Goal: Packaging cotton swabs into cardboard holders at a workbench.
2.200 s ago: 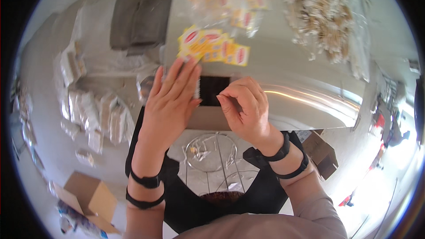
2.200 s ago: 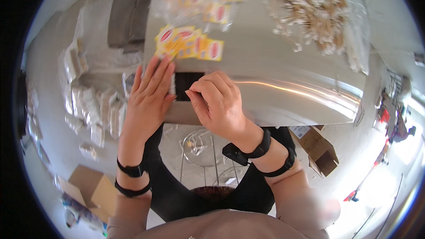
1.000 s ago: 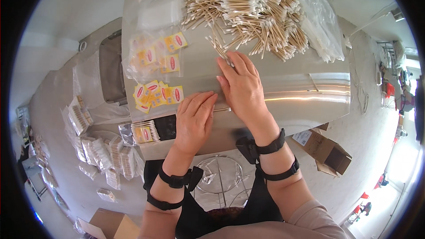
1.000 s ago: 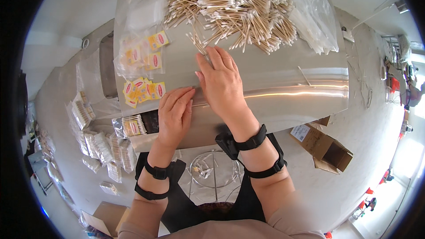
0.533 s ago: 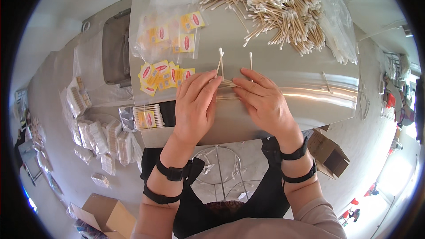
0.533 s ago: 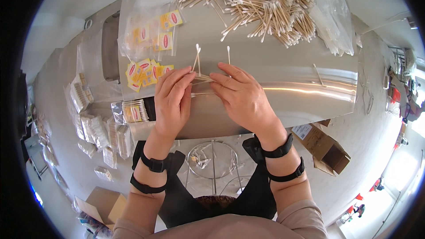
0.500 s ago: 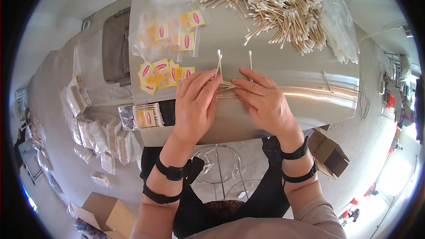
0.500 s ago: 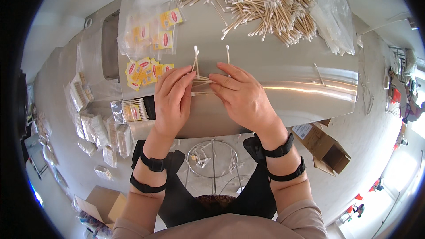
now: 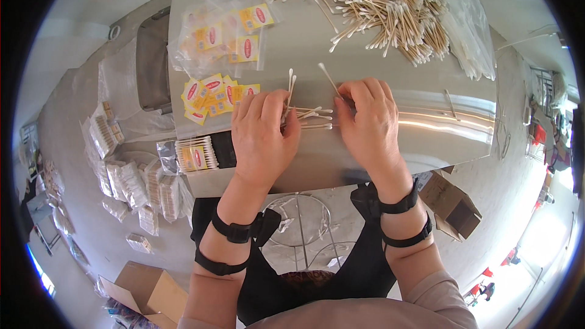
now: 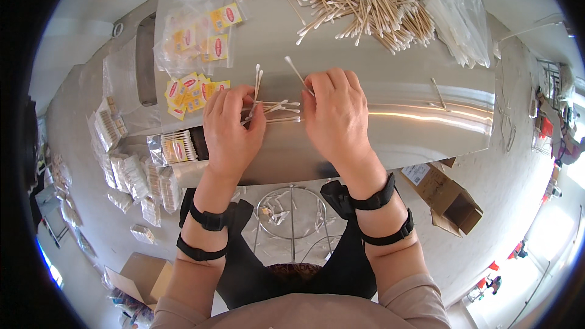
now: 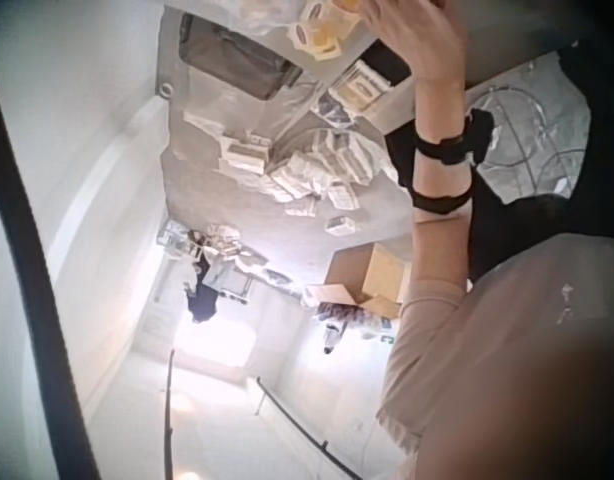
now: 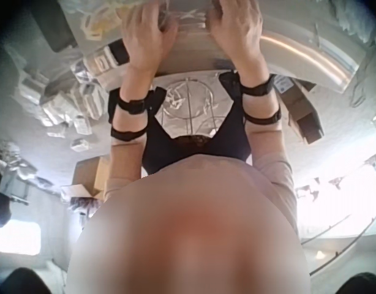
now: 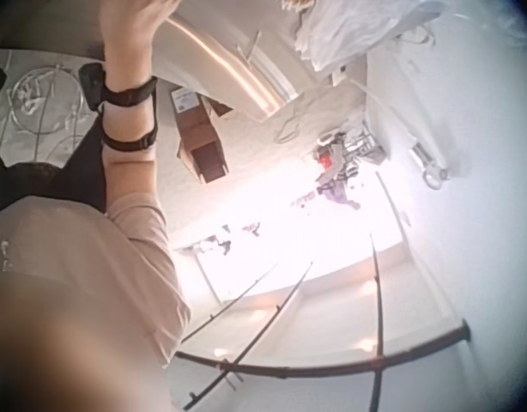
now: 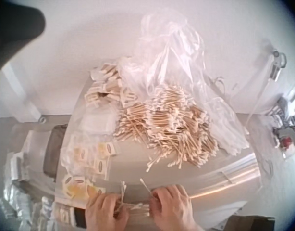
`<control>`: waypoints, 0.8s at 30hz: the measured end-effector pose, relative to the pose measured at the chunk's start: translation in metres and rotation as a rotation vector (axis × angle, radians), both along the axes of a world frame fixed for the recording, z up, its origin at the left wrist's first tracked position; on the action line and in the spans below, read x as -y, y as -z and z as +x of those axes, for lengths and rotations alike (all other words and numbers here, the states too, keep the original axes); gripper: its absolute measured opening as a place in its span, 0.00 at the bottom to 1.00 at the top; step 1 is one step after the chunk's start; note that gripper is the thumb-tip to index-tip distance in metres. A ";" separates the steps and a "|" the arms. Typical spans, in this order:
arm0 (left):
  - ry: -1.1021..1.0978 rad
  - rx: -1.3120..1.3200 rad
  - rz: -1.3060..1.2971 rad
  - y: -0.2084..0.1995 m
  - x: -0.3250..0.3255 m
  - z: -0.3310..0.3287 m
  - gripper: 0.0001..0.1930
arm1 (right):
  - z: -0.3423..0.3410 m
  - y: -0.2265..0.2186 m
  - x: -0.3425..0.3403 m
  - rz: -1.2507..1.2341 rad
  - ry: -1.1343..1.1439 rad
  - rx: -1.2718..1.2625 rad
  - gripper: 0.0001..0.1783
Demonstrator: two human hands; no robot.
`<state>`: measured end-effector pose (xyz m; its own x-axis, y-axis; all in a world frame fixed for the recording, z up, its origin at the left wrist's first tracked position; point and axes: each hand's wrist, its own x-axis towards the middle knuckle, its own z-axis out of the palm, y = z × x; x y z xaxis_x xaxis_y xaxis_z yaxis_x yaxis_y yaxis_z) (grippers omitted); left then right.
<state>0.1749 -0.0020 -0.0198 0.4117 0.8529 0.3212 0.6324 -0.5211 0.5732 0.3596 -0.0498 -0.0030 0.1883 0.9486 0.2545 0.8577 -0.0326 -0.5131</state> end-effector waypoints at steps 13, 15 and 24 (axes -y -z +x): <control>0.150 0.053 -0.053 -0.002 -0.002 -0.011 0.11 | 0.012 0.006 -0.001 0.037 -0.018 -0.018 0.07; 0.155 0.050 -0.056 -0.003 -0.002 -0.010 0.10 | 0.012 0.004 -0.001 0.022 -0.003 -0.002 0.07; 0.168 0.197 -0.079 -0.003 -0.005 -0.013 0.09 | 0.007 0.007 -0.003 0.043 -0.043 -0.038 0.10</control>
<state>0.1619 0.0032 -0.0166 0.4855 0.8035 0.3445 0.4128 -0.5580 0.7199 0.3661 -0.0467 -0.0099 0.1579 0.9444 0.2884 0.8379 0.0264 -0.5452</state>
